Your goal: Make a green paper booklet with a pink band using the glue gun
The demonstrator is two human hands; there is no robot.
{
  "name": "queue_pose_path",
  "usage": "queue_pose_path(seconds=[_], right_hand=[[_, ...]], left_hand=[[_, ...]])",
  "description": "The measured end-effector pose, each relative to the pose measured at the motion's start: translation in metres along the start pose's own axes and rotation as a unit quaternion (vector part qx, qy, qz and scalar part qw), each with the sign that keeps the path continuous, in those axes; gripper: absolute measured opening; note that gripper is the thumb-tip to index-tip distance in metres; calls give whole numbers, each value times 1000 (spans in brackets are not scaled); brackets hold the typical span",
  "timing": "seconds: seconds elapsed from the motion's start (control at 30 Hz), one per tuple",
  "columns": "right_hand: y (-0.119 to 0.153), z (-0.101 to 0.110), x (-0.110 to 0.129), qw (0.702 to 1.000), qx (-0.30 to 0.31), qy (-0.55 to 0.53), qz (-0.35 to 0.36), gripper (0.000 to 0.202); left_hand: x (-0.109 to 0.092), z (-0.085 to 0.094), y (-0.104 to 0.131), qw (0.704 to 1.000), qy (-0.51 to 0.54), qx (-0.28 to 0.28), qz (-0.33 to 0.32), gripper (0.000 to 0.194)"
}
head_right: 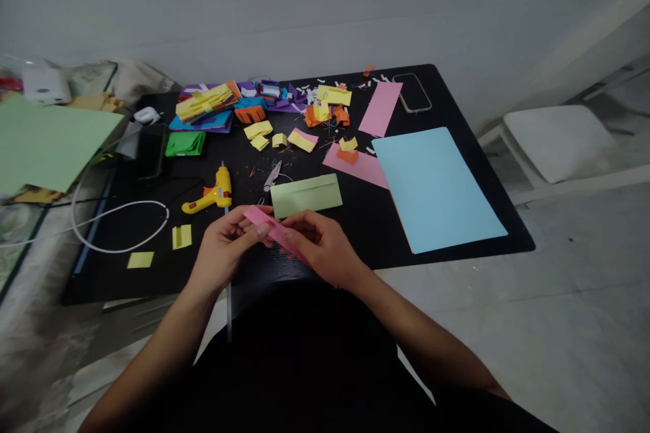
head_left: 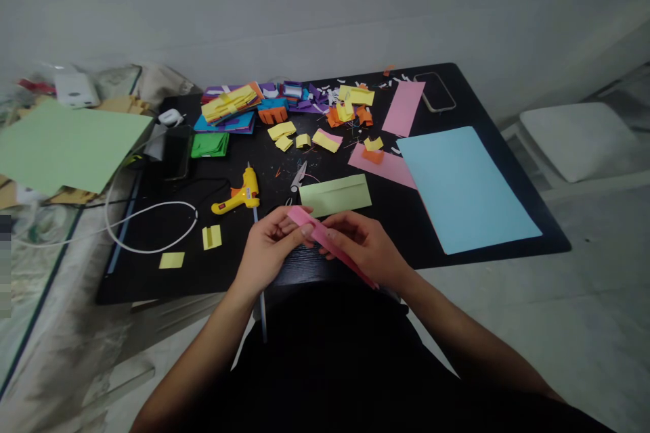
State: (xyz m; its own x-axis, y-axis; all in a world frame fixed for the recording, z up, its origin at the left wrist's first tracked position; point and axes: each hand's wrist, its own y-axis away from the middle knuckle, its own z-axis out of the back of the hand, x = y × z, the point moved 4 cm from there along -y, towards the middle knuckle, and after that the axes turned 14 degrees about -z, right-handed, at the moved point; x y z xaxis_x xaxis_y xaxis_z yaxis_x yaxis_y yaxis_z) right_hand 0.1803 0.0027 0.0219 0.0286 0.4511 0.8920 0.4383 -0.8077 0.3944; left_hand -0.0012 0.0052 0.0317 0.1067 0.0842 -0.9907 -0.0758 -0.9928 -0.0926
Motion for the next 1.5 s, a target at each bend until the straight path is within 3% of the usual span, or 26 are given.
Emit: queue_pose_path(seconds=[0.2, 0.27, 0.33, 0.4, 0.5, 0.53, 0.6, 0.73, 0.87, 1.0, 1.13, 1.2, 1.37, 1.5], right_hand=[[-4, -9, -8, 998, -50, 41, 21, 25], [-6, -9, -11, 997, -54, 43, 19, 23], [-8, -5, -12, 997, -63, 42, 16, 23], [-8, 3, -13, 996, -79, 47, 13, 23], [-8, 14, -12, 993, -101, 58, 16, 23], [-8, 17, -12, 992, -110, 64, 20, 23], [-8, 22, -10, 988, -127, 78, 29, 22], [-7, 24, -7, 984, -143, 99, 45, 18], [-5, 24, -4, 981, -147, 113, 63, 14], [-5, 26, -4, 978, -149, 128, 66, 14], [-5, 28, -3, 972, -167, 147, 81, 14], [-5, 28, -3, 970, -173, 151, 86, 13], [-4, 27, -2, 967, -178, 159, 90, 14], [-2, 25, 0, 965, -179, 170, 93, 14]], left_hand=[[1, -2, 2, 999, -31, 10, -7, 32], [2, 10, 0, 996, -85, 15, -27, 37], [1, 36, -4, 977, -200, -19, -77, 38], [-5, 71, -8, 909, -379, -93, -149, 30], [2, 114, -17, 778, -613, -59, -128, 45], [7, 125, -19, 754, -647, -44, -109, 50], [19, 138, -24, 734, -675, -11, -76, 53], [35, 143, -34, 744, -665, 21, -61, 52], [36, 140, -44, 745, -663, 41, -60, 48], [14, 139, -44, 790, -610, 0, -67, 37], [-18, 134, -29, 843, -528, -65, -82, 34], [-29, 124, -17, 865, -490, -57, -91, 36], [-37, 87, 10, 928, -358, 41, -90, 35], [-38, 70, 17, 928, -356, 45, -105, 27]])
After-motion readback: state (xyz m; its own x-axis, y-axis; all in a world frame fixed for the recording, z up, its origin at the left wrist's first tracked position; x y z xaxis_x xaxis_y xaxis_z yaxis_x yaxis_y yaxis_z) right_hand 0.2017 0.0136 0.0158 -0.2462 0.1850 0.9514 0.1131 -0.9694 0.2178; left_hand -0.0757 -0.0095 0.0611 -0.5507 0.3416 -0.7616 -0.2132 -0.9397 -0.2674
